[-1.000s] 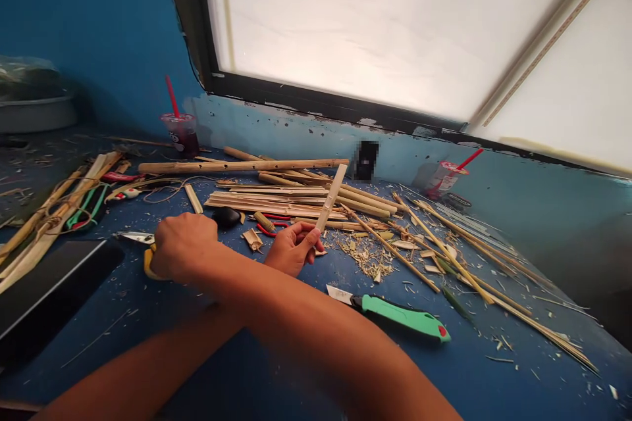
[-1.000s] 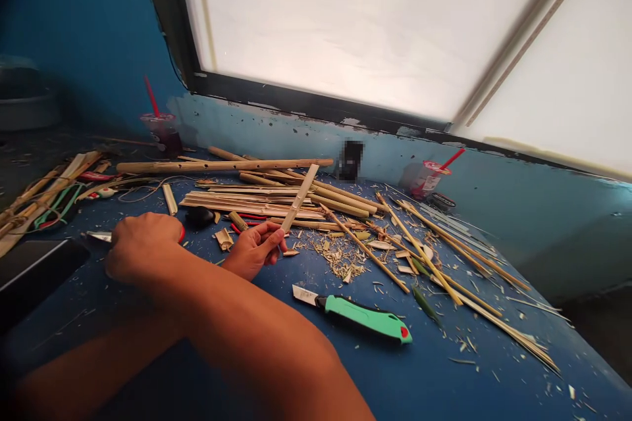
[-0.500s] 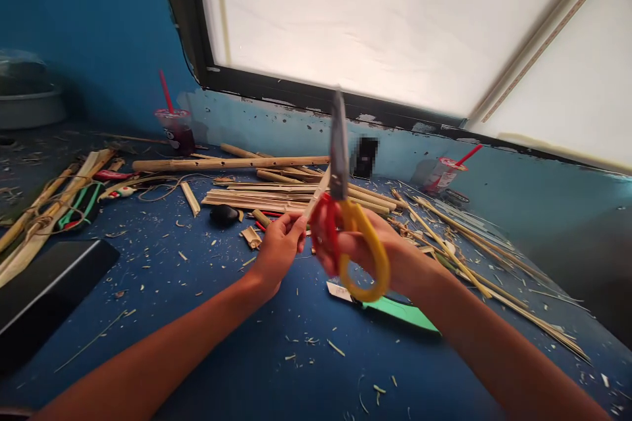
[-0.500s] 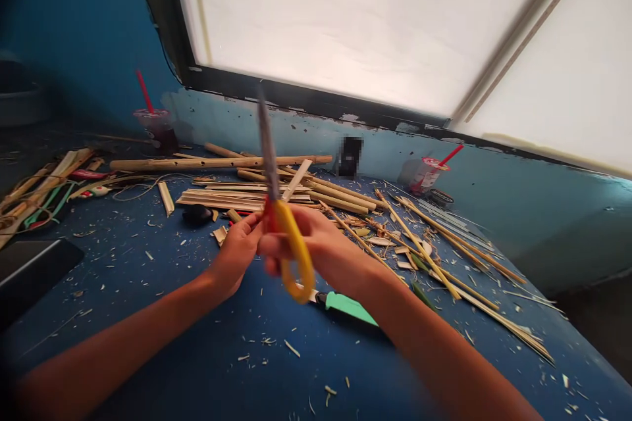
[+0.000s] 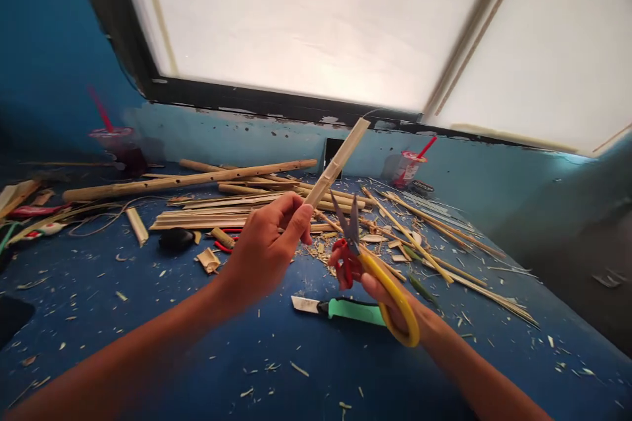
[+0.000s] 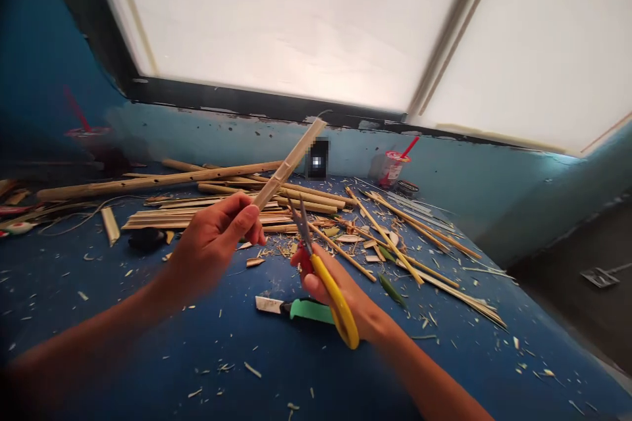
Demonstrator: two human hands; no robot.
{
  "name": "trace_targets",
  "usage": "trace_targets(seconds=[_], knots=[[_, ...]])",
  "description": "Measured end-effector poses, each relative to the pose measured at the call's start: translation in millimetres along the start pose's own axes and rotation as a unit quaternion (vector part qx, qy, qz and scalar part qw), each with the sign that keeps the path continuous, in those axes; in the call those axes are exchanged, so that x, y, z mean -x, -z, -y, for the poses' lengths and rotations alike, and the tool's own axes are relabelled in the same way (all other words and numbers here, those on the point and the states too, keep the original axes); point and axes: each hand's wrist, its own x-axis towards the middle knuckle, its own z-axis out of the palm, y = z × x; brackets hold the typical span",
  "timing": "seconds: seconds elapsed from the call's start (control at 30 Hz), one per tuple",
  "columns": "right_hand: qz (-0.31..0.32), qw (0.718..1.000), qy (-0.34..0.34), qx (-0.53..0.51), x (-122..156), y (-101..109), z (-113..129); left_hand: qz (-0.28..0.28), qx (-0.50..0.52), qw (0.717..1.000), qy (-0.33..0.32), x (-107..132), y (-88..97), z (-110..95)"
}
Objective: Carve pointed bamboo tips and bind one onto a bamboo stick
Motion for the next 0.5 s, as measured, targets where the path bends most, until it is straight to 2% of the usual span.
trace_targets(seconds=[0.23,0.33,0.5], knots=[[0.078,0.991,-0.092,-0.055,12,0,26,0.049,-0.117,0.989,-0.076,-1,-9.9,-4],[0.076,0.992,-0.087,-0.053,11,-3,34,0.066,-0.145,0.984,-0.082,5,-11.3,-3],[0.081,0.992,-0.081,-0.051,11,-9,40,0.110,-0.123,0.981,-0.098,11,-11.3,-6]])
